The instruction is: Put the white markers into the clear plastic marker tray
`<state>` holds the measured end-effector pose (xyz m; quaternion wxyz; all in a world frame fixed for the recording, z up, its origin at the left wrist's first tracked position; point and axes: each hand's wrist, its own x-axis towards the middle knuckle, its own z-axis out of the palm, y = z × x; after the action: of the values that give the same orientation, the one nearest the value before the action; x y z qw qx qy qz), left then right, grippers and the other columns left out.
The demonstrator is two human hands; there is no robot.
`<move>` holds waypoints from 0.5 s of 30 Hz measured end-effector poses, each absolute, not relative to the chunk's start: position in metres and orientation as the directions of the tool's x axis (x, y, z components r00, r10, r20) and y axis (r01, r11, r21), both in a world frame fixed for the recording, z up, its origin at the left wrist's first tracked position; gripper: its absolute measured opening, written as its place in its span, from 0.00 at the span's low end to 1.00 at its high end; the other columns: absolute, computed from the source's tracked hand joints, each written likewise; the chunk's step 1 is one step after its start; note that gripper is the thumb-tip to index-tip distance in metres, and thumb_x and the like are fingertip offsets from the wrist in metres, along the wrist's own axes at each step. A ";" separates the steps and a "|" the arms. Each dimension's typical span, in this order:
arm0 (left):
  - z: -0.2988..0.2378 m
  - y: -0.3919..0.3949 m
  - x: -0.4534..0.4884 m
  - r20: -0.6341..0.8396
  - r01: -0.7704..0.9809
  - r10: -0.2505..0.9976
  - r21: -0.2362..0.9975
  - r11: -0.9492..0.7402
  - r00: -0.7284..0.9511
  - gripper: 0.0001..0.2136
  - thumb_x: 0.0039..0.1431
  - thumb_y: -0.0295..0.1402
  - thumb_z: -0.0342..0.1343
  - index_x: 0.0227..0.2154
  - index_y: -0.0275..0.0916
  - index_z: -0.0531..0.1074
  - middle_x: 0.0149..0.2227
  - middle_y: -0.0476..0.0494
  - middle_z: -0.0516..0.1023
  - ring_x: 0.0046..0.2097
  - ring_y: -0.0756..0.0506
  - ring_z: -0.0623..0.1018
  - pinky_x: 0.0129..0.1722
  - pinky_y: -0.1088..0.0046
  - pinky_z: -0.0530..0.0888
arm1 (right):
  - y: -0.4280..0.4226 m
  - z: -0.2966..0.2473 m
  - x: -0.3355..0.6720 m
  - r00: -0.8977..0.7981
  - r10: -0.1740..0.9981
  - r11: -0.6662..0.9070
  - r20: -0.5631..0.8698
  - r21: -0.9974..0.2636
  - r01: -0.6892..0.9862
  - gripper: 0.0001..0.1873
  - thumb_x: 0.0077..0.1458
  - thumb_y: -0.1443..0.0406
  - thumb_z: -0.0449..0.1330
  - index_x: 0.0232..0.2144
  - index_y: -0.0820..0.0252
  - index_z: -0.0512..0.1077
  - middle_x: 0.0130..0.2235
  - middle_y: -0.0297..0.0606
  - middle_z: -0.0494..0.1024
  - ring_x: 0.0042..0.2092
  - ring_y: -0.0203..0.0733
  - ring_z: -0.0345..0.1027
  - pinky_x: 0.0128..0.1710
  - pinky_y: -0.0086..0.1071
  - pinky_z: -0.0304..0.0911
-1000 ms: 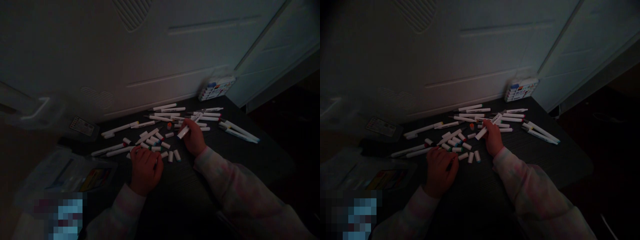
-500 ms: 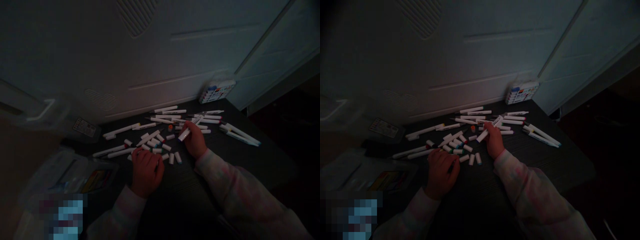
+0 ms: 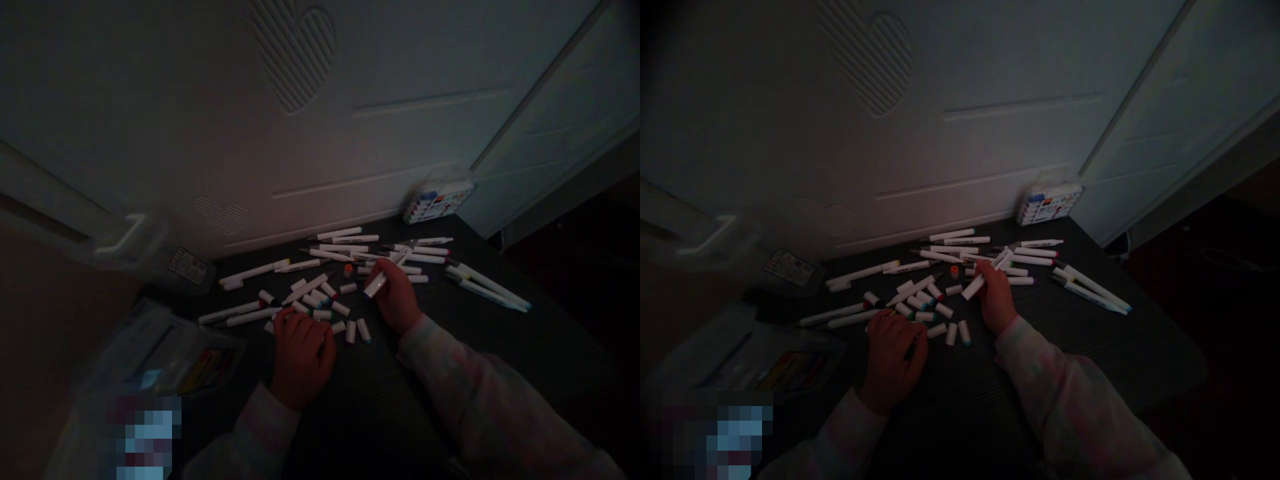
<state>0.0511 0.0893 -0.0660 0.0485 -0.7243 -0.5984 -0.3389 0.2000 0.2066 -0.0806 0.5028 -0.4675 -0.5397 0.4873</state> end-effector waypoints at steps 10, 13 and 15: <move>-0.068 0.088 0.051 0.547 0.890 0.836 0.358 -0.281 0.044 0.05 0.53 0.25 0.49 0.26 0.37 0.68 0.23 0.48 0.71 0.32 0.47 0.68 0.44 0.60 0.62 | 0.211 -0.098 0.202 -0.072 0.996 0.061 0.059 -0.998 0.024 0.13 0.57 0.60 0.49 0.31 0.63 0.68 0.29 0.34 0.70 0.28 0.34 0.64 0.28 0.31 0.63; -0.068 0.088 0.051 0.554 0.890 0.831 0.360 -0.280 0.037 0.05 0.53 0.25 0.48 0.26 0.37 0.68 0.23 0.48 0.71 0.32 0.47 0.68 0.44 0.60 0.62 | 0.211 -0.104 0.206 -0.089 0.994 0.067 0.064 -0.997 0.032 0.15 0.56 0.61 0.52 0.44 0.63 0.65 0.43 0.40 0.69 0.40 0.38 0.66 0.38 0.37 0.65; -0.068 0.088 0.051 0.558 0.891 0.829 0.359 -0.280 0.036 0.05 0.53 0.25 0.48 0.26 0.37 0.68 0.23 0.48 0.70 0.32 0.47 0.68 0.44 0.60 0.62 | 0.210 -0.105 0.207 -0.093 0.993 0.072 0.068 -0.997 0.031 0.16 0.56 0.62 0.52 0.45 0.62 0.64 0.46 0.41 0.68 0.43 0.40 0.66 0.40 0.39 0.65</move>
<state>0.0513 0.0882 -0.0680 0.0436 -0.7184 -0.5985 -0.3520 0.2074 0.2099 -0.1052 0.4849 -0.4671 -0.5483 0.4960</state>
